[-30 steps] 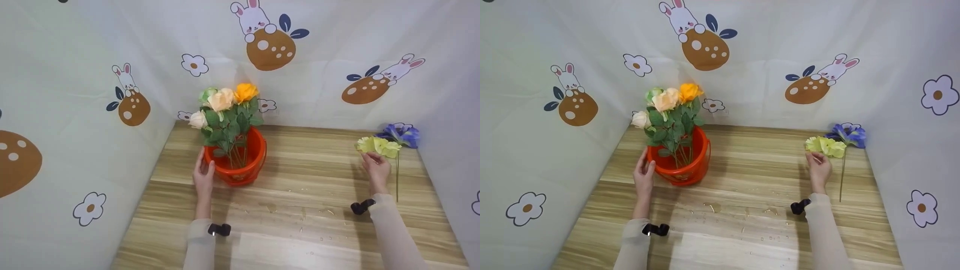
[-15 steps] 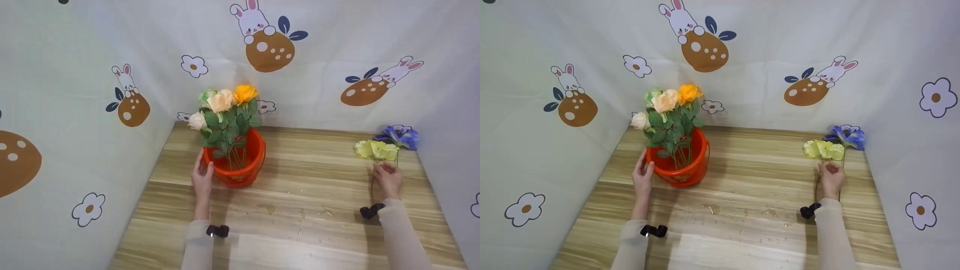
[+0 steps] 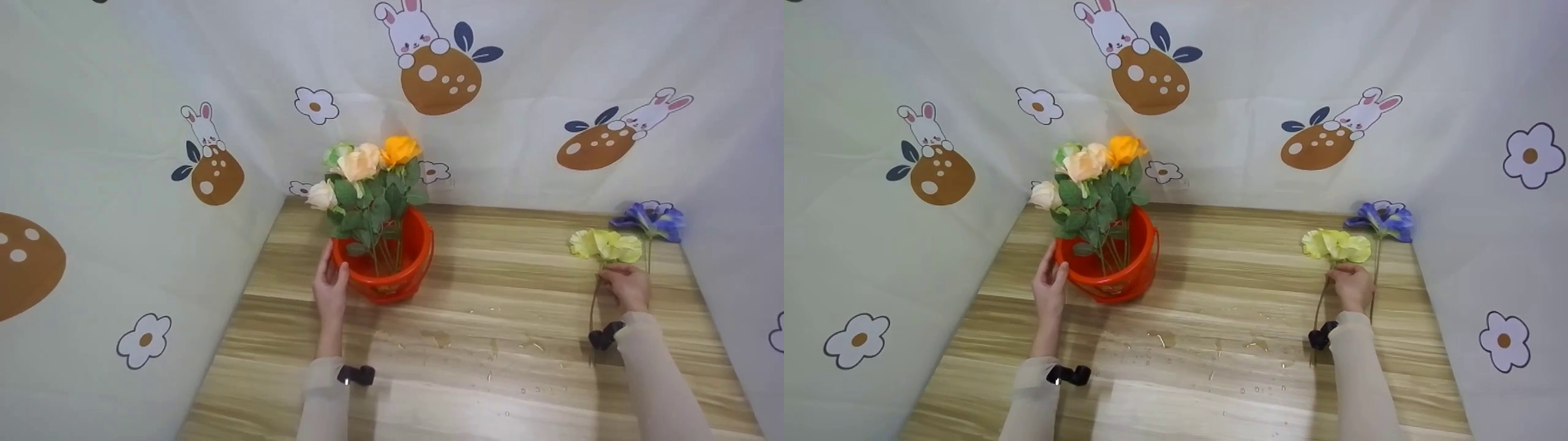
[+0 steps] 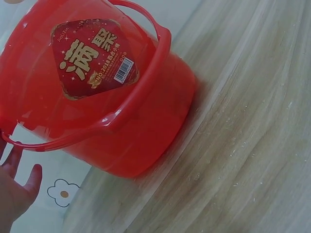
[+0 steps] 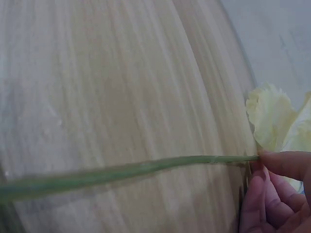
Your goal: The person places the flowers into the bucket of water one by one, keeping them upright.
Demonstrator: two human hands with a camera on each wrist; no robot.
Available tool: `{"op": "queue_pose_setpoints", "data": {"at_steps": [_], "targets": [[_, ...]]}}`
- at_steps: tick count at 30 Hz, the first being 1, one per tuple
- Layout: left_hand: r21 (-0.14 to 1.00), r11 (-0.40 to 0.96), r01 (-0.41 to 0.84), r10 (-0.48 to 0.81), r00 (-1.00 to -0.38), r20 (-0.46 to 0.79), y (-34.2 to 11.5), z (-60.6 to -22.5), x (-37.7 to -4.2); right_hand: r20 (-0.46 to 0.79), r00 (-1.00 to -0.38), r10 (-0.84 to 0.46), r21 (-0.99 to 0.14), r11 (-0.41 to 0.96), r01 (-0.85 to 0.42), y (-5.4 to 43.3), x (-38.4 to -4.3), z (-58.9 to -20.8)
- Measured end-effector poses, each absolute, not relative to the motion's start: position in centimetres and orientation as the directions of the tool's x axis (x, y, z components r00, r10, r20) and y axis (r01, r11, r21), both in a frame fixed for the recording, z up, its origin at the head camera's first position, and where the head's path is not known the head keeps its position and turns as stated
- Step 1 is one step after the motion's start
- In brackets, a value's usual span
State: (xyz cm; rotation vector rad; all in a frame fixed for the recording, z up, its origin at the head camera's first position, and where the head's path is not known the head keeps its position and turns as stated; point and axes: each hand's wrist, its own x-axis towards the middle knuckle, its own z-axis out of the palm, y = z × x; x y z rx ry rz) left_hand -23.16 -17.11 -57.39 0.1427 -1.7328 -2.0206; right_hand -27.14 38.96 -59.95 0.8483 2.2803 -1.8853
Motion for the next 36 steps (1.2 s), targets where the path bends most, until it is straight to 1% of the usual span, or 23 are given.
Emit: {"op": "queue_pose_setpoints", "data": {"at_steps": [2,5,8,11,17,23,27,32,36], "targets": [[0.956,-0.087,0.280,-0.417,-0.882,0.220,-17.1,-57.5,-23.2,-0.396,-0.852,0.343,-0.897,0.054,0.438,38.9,-27.0,-59.7],[0.951,-0.095,0.294,-0.419,-0.878,0.229,-17.1,-57.6,-23.3,-0.421,-0.855,0.304,-0.905,-0.078,0.418,38.7,-26.8,-59.3],[0.949,-0.099,0.301,-0.421,-0.876,0.234,-17.1,-57.5,-23.4,-0.453,-0.849,0.272,-0.889,-0.216,0.405,38.3,-26.5,-58.9],[0.953,-0.096,0.287,-0.425,-0.877,0.221,-17.0,-57.4,-23.4,-0.480,-0.841,0.247,-0.865,-0.292,0.408,37.9,-26.2,-58.5],[0.954,-0.097,0.284,-0.423,-0.880,0.218,-17.0,-57.4,-23.4,-0.498,-0.845,0.194,-0.824,-0.410,0.391,37.2,-25.5,-57.4],[0.952,-0.092,0.291,-0.420,-0.879,0.228,-17.1,-57.6,-23.4,-0.502,-0.843,0.194,-0.784,-0.514,0.348,36.2,-25.7,-56.3],[0.950,-0.103,0.293,-0.420,-0.879,0.226,-17.1,-57.6,-23.3,-0.476,-0.861,0.177,-0.756,-0.583,0.298,35.1,-26.2,-55.5],[0.950,-0.107,0.293,-0.419,-0.880,0.224,-17.0,-57.5,-23.2,-0.449,-0.882,0.146,-0.690,-0.683,0.238,33.4,-26.7,-53.8],[0.951,-0.102,0.292,-0.420,-0.879,0.225,-17.0,-57.5,-23.3,-0.403,-0.907,0.123,-0.683,-0.700,0.208,31.9,-27.1,-52.1]]}}
